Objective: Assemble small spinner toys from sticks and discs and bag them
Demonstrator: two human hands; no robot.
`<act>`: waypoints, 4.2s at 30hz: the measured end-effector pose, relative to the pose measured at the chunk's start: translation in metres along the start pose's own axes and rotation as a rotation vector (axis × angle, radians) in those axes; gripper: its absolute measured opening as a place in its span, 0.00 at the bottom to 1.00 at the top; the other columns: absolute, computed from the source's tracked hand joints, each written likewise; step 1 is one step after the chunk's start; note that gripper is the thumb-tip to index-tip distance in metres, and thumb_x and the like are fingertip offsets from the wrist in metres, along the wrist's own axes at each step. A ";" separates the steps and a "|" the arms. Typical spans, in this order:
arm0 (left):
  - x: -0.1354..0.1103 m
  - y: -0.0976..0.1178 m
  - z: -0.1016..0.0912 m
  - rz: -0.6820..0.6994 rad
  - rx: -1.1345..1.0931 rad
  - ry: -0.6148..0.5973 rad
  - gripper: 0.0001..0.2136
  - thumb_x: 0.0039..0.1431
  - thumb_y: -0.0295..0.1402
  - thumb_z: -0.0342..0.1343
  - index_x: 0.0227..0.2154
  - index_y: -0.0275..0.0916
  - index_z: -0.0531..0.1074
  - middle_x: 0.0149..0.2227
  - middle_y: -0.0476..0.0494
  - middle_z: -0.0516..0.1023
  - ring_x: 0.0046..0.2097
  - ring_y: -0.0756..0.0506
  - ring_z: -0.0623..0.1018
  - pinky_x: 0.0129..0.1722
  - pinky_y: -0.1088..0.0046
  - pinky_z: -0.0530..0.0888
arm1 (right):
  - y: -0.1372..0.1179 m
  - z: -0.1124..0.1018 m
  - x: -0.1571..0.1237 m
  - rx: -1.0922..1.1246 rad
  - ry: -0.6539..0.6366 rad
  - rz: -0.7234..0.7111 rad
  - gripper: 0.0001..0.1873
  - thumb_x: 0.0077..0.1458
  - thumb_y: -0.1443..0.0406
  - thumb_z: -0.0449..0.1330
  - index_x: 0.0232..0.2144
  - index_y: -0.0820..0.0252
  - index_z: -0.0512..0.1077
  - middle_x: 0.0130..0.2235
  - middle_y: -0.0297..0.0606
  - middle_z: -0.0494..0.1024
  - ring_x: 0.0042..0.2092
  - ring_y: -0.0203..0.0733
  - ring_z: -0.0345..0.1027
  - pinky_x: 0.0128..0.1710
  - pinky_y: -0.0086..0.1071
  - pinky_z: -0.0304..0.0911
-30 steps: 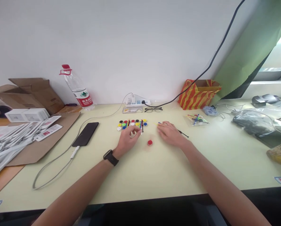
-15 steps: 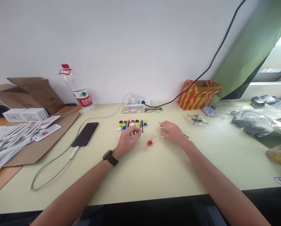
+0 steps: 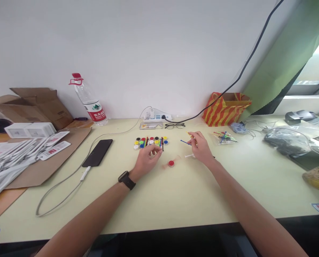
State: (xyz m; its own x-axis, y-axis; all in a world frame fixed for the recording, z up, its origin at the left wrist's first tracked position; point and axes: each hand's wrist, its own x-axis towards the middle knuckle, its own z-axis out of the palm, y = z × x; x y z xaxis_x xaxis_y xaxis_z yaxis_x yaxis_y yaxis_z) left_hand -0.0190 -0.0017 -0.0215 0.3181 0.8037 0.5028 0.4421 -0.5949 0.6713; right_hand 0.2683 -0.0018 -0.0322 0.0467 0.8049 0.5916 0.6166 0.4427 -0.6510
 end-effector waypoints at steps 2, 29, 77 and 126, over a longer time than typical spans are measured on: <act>0.000 0.000 0.000 0.001 0.005 0.000 0.04 0.64 0.33 0.59 0.35 0.42 0.78 0.32 0.49 0.80 0.33 0.48 0.75 0.33 0.70 0.69 | -0.001 -0.001 0.001 -0.023 0.029 -0.027 0.14 0.68 0.64 0.49 0.49 0.57 0.72 0.46 0.45 0.73 0.40 0.46 0.77 0.42 0.42 0.73; -0.001 0.002 0.001 -0.011 0.027 -0.041 0.05 0.64 0.34 0.59 0.36 0.42 0.79 0.33 0.48 0.82 0.33 0.48 0.75 0.32 0.71 0.70 | -0.027 0.019 -0.008 0.092 -0.125 -0.104 0.14 0.66 0.60 0.58 0.50 0.56 0.75 0.47 0.45 0.80 0.44 0.46 0.77 0.48 0.42 0.75; -0.001 0.003 0.001 -0.008 0.023 -0.065 0.05 0.65 0.35 0.59 0.35 0.42 0.78 0.31 0.48 0.81 0.32 0.48 0.74 0.32 0.70 0.70 | -0.016 0.032 -0.010 -0.034 -0.164 -0.126 0.17 0.64 0.68 0.54 0.50 0.57 0.78 0.54 0.47 0.79 0.56 0.51 0.74 0.60 0.49 0.69; -0.003 0.003 0.000 -0.007 0.034 -0.130 0.06 0.65 0.36 0.58 0.35 0.41 0.78 0.33 0.48 0.81 0.33 0.48 0.74 0.33 0.70 0.70 | -0.036 -0.009 -0.003 -0.082 -0.344 0.035 0.16 0.50 0.69 0.52 0.18 0.56 0.47 0.21 0.28 0.51 0.25 0.33 0.44 0.25 0.33 0.41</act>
State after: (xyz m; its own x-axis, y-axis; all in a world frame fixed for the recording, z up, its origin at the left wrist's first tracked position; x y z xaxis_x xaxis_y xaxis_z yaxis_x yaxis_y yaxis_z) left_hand -0.0188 -0.0059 -0.0212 0.4204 0.8032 0.4221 0.4716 -0.5908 0.6547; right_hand 0.2533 -0.0238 -0.0062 -0.1899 0.9111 0.3658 0.6808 0.3907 -0.6196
